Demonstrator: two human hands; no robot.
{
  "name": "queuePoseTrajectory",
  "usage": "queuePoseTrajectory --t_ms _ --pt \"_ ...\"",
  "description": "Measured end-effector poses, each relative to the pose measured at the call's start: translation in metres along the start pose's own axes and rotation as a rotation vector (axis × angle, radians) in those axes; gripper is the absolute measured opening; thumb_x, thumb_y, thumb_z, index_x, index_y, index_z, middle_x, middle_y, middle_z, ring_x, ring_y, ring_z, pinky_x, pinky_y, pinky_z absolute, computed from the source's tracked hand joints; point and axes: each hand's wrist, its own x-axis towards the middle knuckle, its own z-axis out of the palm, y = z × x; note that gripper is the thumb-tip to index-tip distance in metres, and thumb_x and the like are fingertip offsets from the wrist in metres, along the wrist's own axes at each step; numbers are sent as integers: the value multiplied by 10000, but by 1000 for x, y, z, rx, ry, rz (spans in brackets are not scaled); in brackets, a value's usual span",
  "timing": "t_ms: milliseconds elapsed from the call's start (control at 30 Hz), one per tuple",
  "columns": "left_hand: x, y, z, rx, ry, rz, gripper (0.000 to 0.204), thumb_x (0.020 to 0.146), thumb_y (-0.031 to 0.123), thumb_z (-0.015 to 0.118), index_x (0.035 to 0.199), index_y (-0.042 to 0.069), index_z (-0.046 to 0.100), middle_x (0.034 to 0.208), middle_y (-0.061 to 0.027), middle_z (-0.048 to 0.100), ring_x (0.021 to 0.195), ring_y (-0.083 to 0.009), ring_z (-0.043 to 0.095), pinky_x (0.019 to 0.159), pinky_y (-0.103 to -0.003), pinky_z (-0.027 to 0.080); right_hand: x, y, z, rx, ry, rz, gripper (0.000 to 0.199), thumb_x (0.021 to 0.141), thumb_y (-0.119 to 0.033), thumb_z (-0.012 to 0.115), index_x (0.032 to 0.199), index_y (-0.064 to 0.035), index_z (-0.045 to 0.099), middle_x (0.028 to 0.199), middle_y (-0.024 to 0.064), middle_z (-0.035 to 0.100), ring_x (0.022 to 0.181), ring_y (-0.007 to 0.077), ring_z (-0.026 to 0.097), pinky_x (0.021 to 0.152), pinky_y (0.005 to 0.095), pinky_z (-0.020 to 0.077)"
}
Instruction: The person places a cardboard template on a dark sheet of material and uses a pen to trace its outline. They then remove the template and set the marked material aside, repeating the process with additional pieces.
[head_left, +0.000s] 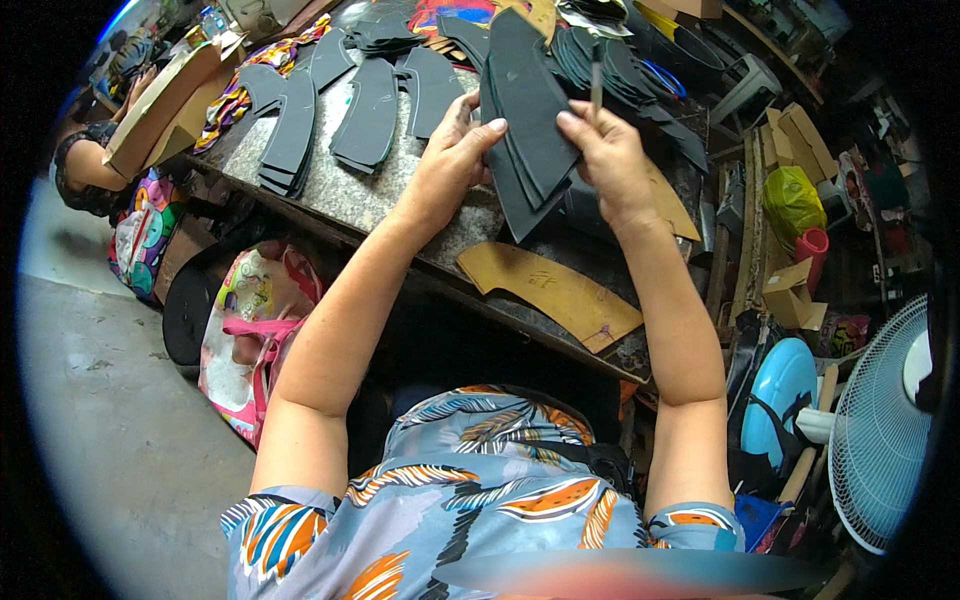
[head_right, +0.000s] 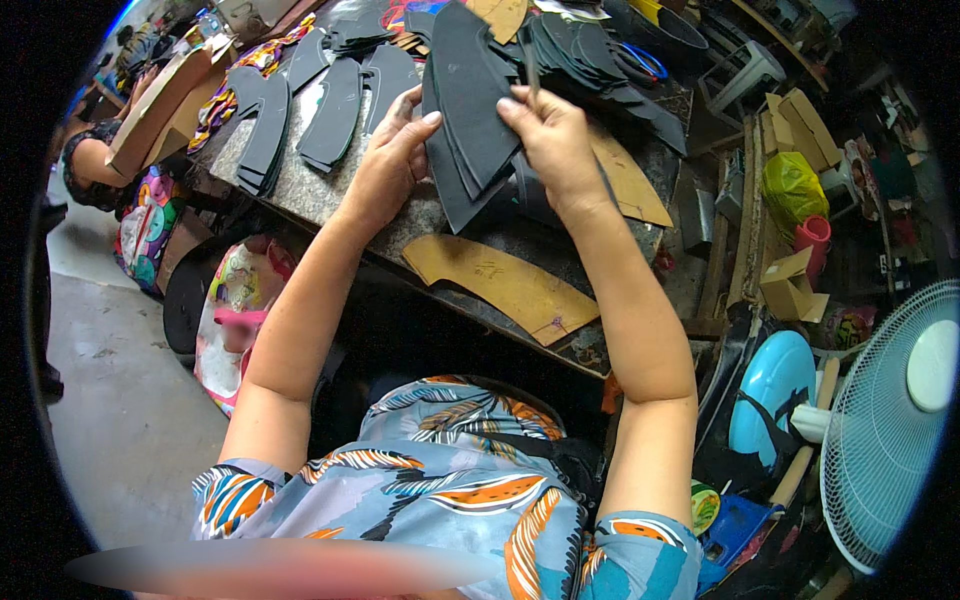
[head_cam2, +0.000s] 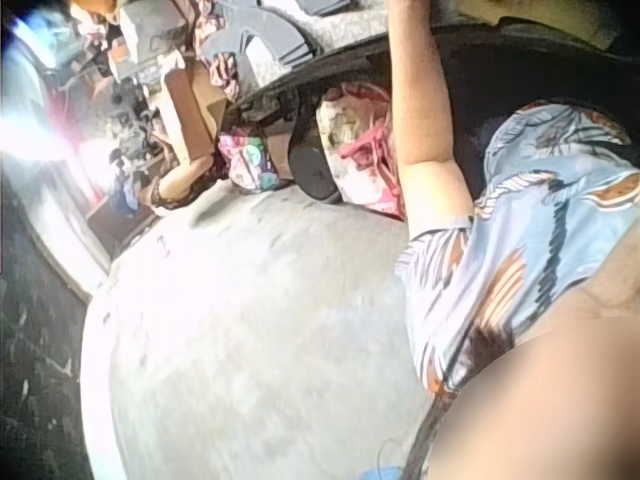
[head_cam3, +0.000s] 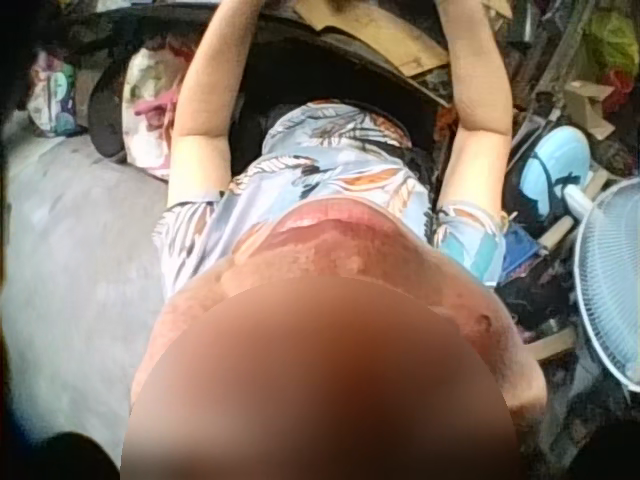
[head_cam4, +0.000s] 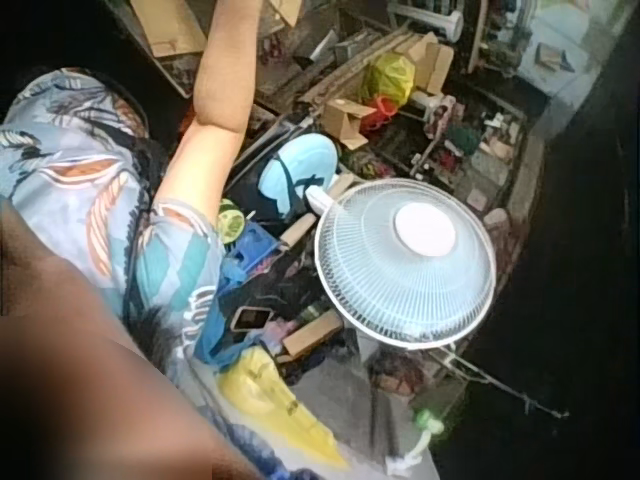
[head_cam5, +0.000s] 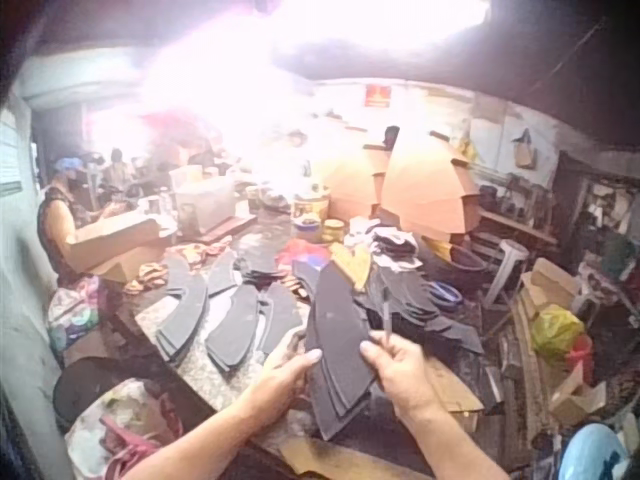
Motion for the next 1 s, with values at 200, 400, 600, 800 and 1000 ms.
queuePoseTrajectory --t_ms 200,400,600,800,1000 --pt "-1 -6 1 145 -51 48 543 990 152 608 1411 -57 336 1126 -112 624 985 -124 631 823 -244 544 -7 24 -4 27 34 -19 216 927 -102 690 1097 32 688 933 23 695 779 56 634 684 182 504" --pt "1 -8 -1 50 -27 78 504 988 146 610 1379 -62 370 999 -100 657 850 -95 643 694 -223 550 -6 24 -2 69 45 -91 205 936 -87 672 1098 39 678 931 30 695 777 59 631 699 189 513" --pt "3 -13 -10 130 -2 72 517 988 163 611 1390 -49 364 1065 -92 635 918 -99 626 787 -233 522 -8 12 -5 50 211 -103 199 949 -117 646 1092 20 663 868 6 670 692 44 594 622 176 485" --pt "1 -7 -8 107 3 8 533 981 157 610 1396 -42 343 1093 -113 627 930 -120 648 789 -245 552 -9 5 -8 106 185 -8 207 946 -149 644 1116 -31 648 799 -27 647 544 17 525 451 164 383" --pt "-2 -1 -4 -49 -4 -8 502 963 110 555 1390 -41 338 1078 -105 628 859 -122 661 708 -277 590 -11 15 0 93 94 7 235 951 -119 643 1143 16 629 958 43 657 805 83 627 730 213 522"
